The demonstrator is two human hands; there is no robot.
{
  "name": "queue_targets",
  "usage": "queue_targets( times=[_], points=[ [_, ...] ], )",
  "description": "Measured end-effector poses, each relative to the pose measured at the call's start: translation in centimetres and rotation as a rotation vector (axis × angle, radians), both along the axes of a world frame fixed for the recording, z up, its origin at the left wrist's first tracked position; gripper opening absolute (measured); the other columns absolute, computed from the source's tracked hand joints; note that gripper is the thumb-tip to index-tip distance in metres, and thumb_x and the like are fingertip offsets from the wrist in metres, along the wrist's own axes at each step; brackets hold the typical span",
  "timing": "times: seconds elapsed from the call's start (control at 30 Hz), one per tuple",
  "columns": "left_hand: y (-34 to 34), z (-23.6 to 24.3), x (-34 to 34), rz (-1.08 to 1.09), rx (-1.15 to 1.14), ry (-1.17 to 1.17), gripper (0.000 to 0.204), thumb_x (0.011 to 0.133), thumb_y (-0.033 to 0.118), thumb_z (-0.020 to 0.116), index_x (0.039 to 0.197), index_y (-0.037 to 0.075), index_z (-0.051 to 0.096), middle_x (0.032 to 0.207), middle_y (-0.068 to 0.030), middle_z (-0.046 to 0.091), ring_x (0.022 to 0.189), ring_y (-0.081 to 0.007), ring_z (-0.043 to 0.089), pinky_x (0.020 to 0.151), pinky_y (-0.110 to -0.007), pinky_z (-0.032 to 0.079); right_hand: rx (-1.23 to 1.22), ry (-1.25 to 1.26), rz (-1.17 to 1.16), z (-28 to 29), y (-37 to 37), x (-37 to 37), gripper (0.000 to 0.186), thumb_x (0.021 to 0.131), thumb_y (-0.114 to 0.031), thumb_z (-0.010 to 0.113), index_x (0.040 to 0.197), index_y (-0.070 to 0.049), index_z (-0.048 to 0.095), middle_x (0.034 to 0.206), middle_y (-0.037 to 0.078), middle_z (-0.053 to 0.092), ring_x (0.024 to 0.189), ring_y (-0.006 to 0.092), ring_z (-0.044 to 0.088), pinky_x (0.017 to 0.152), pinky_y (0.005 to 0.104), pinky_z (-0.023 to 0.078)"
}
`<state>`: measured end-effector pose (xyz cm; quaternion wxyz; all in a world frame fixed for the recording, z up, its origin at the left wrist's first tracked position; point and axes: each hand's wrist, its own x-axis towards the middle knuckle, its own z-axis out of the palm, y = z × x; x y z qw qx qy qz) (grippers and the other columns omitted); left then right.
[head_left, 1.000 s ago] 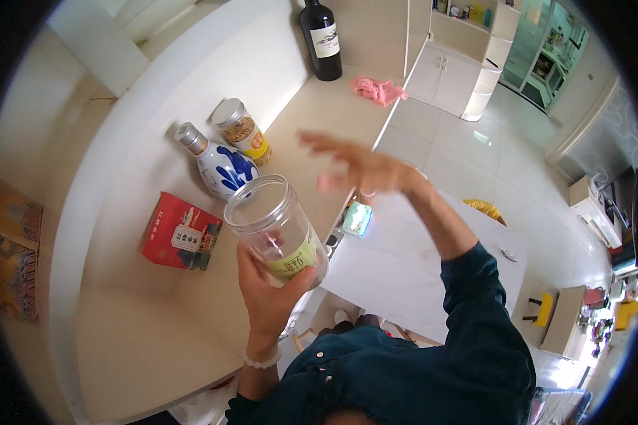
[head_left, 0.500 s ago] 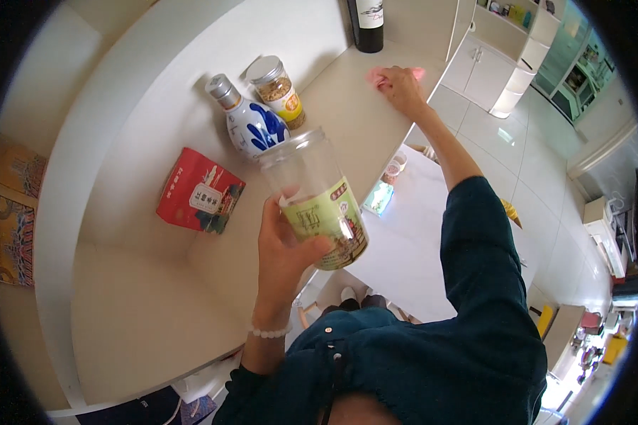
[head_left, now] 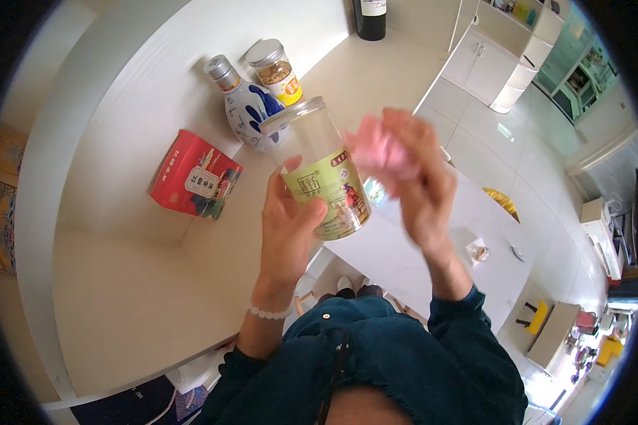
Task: The person wipes a shelf with a cloth, moving boxes, jars, and bottles aside to clean the surface before replacing the items one by one.
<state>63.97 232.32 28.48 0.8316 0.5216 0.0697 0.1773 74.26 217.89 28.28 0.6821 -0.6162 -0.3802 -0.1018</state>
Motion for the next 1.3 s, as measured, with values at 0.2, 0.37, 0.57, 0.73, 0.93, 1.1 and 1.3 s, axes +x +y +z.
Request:
queue_targets(
  times=[0.2, 0.37, 0.57, 0.73, 0.93, 1.1, 1.3],
  points=[
    [-0.4, 0.5, 0.2, 0.089, 0.146, 0.044, 0.063, 0.080, -0.002, 0.061, 0.133, -0.003, 0.027, 0.125, -0.0136, 0.045, 0.112, -0.0184, 0.048, 0.096, -0.032, 0.040, -0.176, -0.152, 0.085, -1.0, 2.6, -4.1, 0.060, 0.084, -0.008, 0.056, 0.139, -0.004, 0.031, 0.145, 0.024, 0.017, 0.135, 0.0368, 0.019, 0.108, 0.0408, 0.021],
    [-0.4, -0.3, -0.8, -0.032, 0.216, -0.073, 0.067, 0.080, 0.001, 0.064, 0.134, -0.005, 0.026, 0.124, -0.0132, 0.045, 0.111, -0.0177, 0.048, 0.094, -0.031, 0.040, -0.123, -0.169, 0.116, 0.7, 3.0, -0.9, 0.065, 0.089, -0.015, 0.050, 0.143, -0.002, 0.015, 0.145, 0.025, 0.015, 0.135, 0.0365, 0.017, 0.109, 0.0371, 0.018],
    [0.0, -1.0, -1.5, -0.150, 0.154, -0.023, 0.067, 0.082, 0.012, 0.064, 0.134, -0.007, 0.026, 0.124, -0.0132, 0.046, 0.112, -0.0181, 0.048, 0.095, -0.031, 0.039, 0.218, 0.474, 0.584, 0.5, 3.8, 0.9, 0.058, 0.095, -0.027, 0.037, 0.141, 0.002, 0.016, 0.140, 0.013, 0.031, 0.129, 0.0210, 0.030, 0.105, 0.0309, 0.024],
    [0.1, -1.7, -1.8, -0.143, -0.045, -0.148, 0.070, 0.085, 0.024, 0.062, 0.136, -0.006, 0.024, 0.128, -0.0140, 0.043, 0.118, -0.0206, 0.044, 0.099, -0.034, 0.036, 0.164, 0.443, 0.497, -1.6, 3.2, -2.3, 0.065, 0.093, -0.029, 0.042, 0.142, 0.001, 0.012, 0.148, 0.015, 0.016, 0.137, 0.0228, 0.015, 0.110, 0.0331, 0.012],
    [0.2, -1.2, -1.9, -0.080, -0.002, -0.151, 0.076, 0.085, 0.039, 0.059, 0.136, -0.004, 0.023, 0.131, -0.0131, 0.042, 0.119, -0.0217, 0.044, 0.099, -0.035, 0.036, -0.076, 0.126, 0.288, -1.3, 1.1, -6.0, 0.064, 0.092, -0.025, 0.045, 0.143, 0.000, 0.014, 0.149, 0.018, 0.010, 0.139, 0.0295, 0.010, 0.110, 0.0370, 0.010],
    [-0.5, -0.6, -2.2, 0.080, 0.108, -0.164, 0.063, 0.089, 0.038, 0.054, 0.132, -0.003, 0.033, 0.126, -0.0110, 0.046, 0.116, -0.0210, 0.046, 0.097, -0.035, 0.038, -0.128, -0.076, 0.100, -0.9, 1.6, -6.8, 0.062, 0.088, -0.017, 0.055, 0.140, -0.002, 0.026, 0.146, 0.025, 0.012, 0.135, 0.0386, 0.016, 0.109, 0.0391, 0.016],
    [0.8, -0.7, -2.8, 0.053, 0.255, -0.110, 0.039, 0.091, 0.018, 0.047, 0.122, -0.005, 0.045, 0.121, -0.0117, 0.050, 0.112, -0.0190, 0.048, 0.093, -0.032, 0.040, -0.186, -0.283, 0.007, -1.1, 2.2, -7.0, 0.062, 0.076, -0.005, 0.060, 0.133, 0.002, 0.037, 0.142, 0.029, 0.019, 0.131, 0.0430, 0.026, 0.106, 0.0467, 0.023]
  ],
)
